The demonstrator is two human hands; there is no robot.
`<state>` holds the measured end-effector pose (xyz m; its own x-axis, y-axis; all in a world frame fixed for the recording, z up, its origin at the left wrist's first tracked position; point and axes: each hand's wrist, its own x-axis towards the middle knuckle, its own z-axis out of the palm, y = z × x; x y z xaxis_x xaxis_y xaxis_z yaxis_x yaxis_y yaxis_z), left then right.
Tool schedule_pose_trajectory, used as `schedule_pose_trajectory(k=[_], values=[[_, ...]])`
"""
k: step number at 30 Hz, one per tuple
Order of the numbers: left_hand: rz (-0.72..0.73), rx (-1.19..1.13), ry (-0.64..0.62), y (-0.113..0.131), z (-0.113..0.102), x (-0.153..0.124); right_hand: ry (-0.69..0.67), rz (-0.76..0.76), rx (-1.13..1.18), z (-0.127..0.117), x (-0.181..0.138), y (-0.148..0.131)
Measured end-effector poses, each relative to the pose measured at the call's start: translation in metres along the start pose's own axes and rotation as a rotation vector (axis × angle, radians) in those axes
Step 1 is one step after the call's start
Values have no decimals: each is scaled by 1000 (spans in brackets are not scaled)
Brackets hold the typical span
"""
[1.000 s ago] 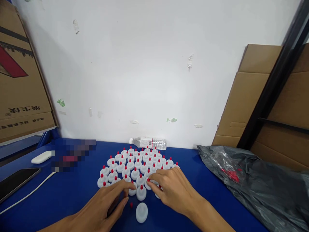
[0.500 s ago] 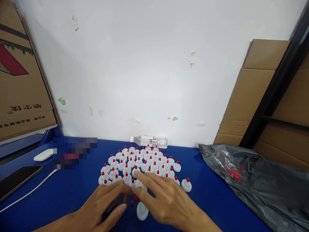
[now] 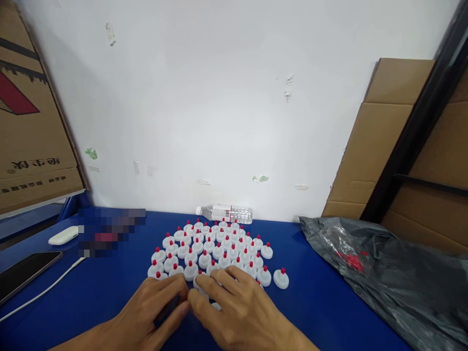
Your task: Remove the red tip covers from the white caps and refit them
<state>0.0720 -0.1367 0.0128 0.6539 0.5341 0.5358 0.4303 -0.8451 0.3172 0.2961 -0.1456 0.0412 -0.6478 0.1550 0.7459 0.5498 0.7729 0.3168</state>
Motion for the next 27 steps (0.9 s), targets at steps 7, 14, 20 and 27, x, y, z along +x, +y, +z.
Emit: schedule_pose_trajectory(k=[7, 14, 20, 27], values=[[115, 66, 35, 4, -3, 6, 36, -74, 18, -3, 1, 3], [6, -164, -40, 3, -7, 6, 45, -65, -39, -2, 3, 3], [-67, -159, 35, -3, -2, -3, 61, -56, -109, -5, -3, 7], [-39, -61, -45, 0, -13, -3, 33, 267, -180, -17, -24, 66]])
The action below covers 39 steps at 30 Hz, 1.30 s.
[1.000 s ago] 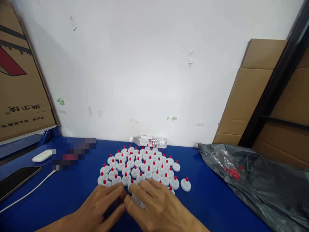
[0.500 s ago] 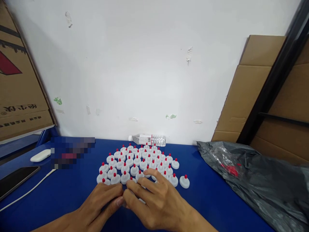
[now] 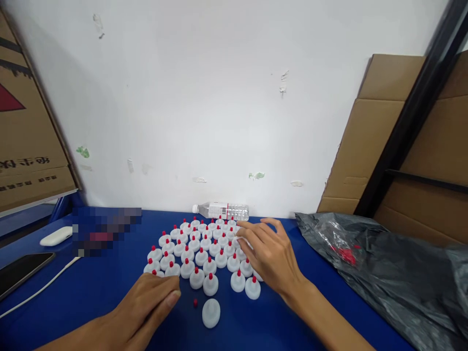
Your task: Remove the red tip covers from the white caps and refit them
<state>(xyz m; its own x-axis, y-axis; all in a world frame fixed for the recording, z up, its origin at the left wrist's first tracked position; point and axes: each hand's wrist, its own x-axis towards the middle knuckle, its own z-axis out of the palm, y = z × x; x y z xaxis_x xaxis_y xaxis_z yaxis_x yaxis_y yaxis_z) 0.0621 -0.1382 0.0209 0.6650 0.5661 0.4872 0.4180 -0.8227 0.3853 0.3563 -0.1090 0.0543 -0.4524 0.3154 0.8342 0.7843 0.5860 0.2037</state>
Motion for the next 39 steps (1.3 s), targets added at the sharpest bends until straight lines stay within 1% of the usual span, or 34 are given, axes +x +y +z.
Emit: schedule_pose_trajectory(k=[2, 4, 6, 12, 19, 25, 28, 31, 36, 39], values=[[8, 10, -58, 1, -2, 5, -43, 29, 41, 3, -2, 5], [-29, 6, -62, 2, -1, 9, -84, 6, 66, 5, -3, 2], [-29, 2, -43, 2, 2, 10, -108, -26, 90, 5, -3, -5], [51, 62, 5, 4, 6, 4, -208, -127, 179, 7, -2, -17], [50, 52, 59, 2, 5, 9, -280, -116, 224, 15, -9, -19], [-11, 71, -62, 2, 6, 8, -377, -89, 265, 19, -14, -19], [-27, 66, -76, 2, 7, 8, -411, -80, 262, 18, -13, -19], [-31, 30, -67, 0, 8, 9, -403, -65, 250, 14, -10, -18], [-34, 33, -94, -4, 9, 9, -317, -27, 166, 9, -4, -13], [-54, 60, -125, -4, 9, 9, -337, 11, 105, 9, -4, -9]])
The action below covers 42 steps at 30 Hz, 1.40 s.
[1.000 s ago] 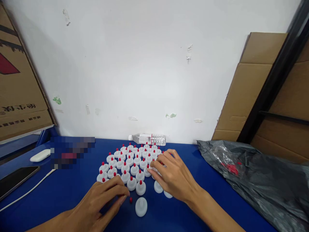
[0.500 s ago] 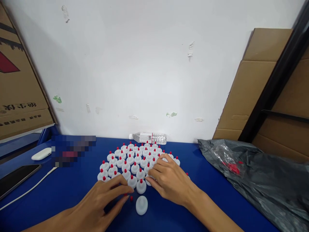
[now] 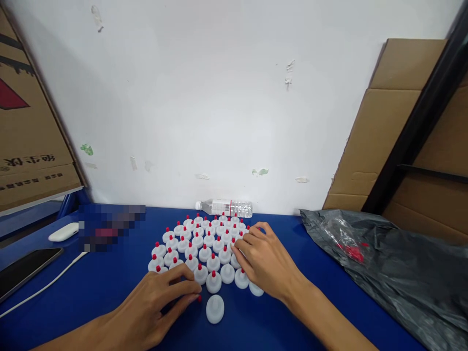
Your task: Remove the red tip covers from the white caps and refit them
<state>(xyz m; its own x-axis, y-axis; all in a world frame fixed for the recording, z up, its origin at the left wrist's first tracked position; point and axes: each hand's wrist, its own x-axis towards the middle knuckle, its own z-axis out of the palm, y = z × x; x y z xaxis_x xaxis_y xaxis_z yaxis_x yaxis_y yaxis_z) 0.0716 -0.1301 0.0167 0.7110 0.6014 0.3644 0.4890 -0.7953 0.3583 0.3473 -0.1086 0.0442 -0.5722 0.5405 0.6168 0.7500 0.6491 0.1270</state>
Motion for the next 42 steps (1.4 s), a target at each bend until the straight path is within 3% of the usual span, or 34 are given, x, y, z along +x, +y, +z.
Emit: schedule_pose_trajectory(k=[9, 27, 34, 37, 42], values=[[-12, 25, -72, 5, -3, 2, -97, 34, 37, 4, -2, 2], [-78, 50, -163, 7, -4, 1, -92, -24, -22, 9, -5, 4], [-42, 65, -107, 7, -2, -1, 149, -29, -26, -3, 1, -1], [-16, 45, -24, 8, -2, -2, 249, -111, 1, -11, 3, -8], [24, 71, 167, 9, -3, -7, 304, -301, 44, -18, 4, -30]])
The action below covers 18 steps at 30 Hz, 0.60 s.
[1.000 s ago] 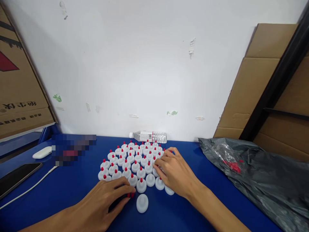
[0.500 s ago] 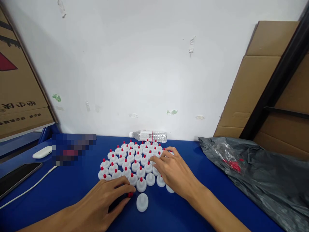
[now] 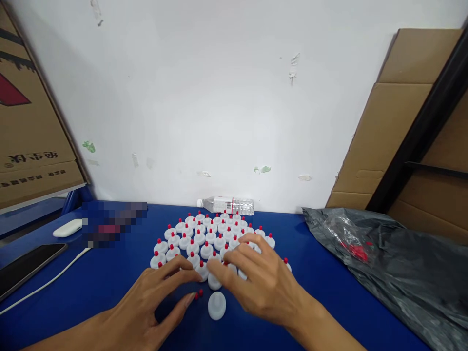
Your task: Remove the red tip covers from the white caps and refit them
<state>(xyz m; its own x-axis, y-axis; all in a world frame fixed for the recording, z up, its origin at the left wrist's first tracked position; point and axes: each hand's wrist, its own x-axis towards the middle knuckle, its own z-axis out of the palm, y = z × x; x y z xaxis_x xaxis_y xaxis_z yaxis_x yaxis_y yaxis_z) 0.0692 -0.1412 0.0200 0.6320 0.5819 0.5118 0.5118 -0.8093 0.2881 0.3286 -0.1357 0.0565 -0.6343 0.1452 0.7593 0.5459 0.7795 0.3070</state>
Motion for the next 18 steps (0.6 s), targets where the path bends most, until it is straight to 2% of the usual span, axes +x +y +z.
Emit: schedule_pose_trajectory(k=[3, 9, 15, 18], values=[[30, 42, 58, 0, 0, -4, 32, -73, 18, 2, 7, -18], [94, 47, 35, 2, 5, -6, 79, -89, 63, 10, 7, -46], [215, 62, 149, 5, -7, 1, 107, -78, 1, 1, 9, -43], [226, 96, 195, 6, -9, 3, 99, -31, -36, -4, 16, -37]])
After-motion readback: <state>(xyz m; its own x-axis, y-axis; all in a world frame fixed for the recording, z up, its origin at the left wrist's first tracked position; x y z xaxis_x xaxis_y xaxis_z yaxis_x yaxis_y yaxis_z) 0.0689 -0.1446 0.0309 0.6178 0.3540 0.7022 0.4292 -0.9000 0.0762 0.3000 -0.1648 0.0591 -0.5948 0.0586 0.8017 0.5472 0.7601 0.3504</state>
